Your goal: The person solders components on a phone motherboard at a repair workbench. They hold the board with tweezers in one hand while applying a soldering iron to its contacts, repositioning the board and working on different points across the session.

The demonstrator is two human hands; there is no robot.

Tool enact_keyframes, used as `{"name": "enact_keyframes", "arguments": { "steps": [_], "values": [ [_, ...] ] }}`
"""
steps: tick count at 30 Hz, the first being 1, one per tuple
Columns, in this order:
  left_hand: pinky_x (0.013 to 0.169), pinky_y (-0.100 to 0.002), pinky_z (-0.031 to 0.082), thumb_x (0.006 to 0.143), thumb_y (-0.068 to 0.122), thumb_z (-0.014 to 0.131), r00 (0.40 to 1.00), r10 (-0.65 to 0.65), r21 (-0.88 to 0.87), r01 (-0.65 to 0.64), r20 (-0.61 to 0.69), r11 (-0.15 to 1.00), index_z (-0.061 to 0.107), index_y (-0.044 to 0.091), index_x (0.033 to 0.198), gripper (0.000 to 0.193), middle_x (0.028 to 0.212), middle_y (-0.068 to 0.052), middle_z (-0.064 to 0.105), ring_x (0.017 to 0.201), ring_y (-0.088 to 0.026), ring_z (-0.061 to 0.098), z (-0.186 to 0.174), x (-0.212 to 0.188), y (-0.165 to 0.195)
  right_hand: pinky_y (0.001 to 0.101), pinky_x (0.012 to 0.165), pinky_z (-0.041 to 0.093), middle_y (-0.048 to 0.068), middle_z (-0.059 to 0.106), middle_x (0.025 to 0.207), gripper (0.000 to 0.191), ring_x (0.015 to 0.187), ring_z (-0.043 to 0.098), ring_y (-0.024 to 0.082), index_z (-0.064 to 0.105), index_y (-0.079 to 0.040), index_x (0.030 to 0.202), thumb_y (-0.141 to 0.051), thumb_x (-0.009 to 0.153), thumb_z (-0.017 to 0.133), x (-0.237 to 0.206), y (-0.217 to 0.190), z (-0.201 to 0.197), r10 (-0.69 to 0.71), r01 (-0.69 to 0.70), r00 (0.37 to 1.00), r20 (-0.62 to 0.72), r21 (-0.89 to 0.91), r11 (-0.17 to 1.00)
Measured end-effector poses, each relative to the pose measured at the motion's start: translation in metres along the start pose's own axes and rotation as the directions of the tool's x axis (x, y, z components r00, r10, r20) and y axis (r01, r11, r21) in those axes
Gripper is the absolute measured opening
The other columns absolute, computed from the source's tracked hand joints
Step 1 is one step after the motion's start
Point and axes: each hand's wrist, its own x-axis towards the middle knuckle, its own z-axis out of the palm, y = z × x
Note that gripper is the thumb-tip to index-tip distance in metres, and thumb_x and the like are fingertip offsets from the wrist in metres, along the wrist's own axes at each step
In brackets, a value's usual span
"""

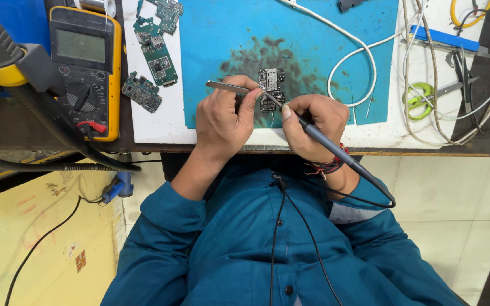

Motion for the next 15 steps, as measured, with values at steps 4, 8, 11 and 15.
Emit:
{"name": "enact_keyframes", "arguments": {
  "steps": [4,8,11,15],
  "values": [
    [0.059,-0.033,0.052,0.102,0.013,0.073,1.0,0.018,-0.005,-0.018,-0.01,1.0,0.063,0.007,0.104,0.011,0.089,-0.003,0.071,0.065,-0.019,0.068,0.0003,0.0006,0.0,0.0304,0.054,0.038,0.005,0.058,0.065,0.008,0.054,0.054,0.016,0.067,-0.002,0.084,-0.002,0.086,0.075,0.001,-0.0001,-0.0002,-0.011,0.011,1.0,0.003,0.007,1.0],
    [0.059,-0.033,0.052,0.102,0.013,0.073,1.0,0.004,-0.012,-0.005,-0.004,1.0,0.063,0.008,0.104,0.011,0.088,-0.003,0.071,0.065,-0.019,0.068,-0.0005,0.0004,0.0004,0.0303,0.054,0.039,0.005,0.059,0.065,0.007,0.055,0.054,0.016,0.069,-0.002,0.086,-0.002,0.087,0.075,0.001,-0.0011,0.0003,0.005,-0.005,1.0,0.0,-0.004,1.0],
    [0.059,-0.033,0.051,0.103,0.013,0.072,1.0,0.005,-0.011,-0.005,-0.005,1.0,0.063,0.008,0.104,0.011,0.088,-0.004,0.071,0.065,-0.019,0.068,-0.0011,0.0005,0.0005,0.0305,0.054,0.038,0.004,0.058,0.065,0.007,0.055,0.054,0.016,0.068,-0.002,0.085,-0.002,0.086,0.075,0.0014,-0.0009,-0.0004,0.003,-0.003,1.0,0.009,0.002,1.0],
    [0.058,-0.033,0.05,0.102,0.012,0.072,1.0,-0.016,-0.005,0.016,-0.005,1.0,0.064,0.007,0.105,0.011,0.086,-0.005,0.07,0.063,-0.02,0.067,-0.0015,0.0007,0.0006,0.0306,0.054,0.038,0.004,0.058,0.064,0.007,0.054,0.054,0.016,0.068,-0.002,0.085,-0.001,0.086,0.075,0.0016,-0.0007,-0.0002,0.006,-0.006,1.0,0.007,0.0,1.0]
  ]
}}
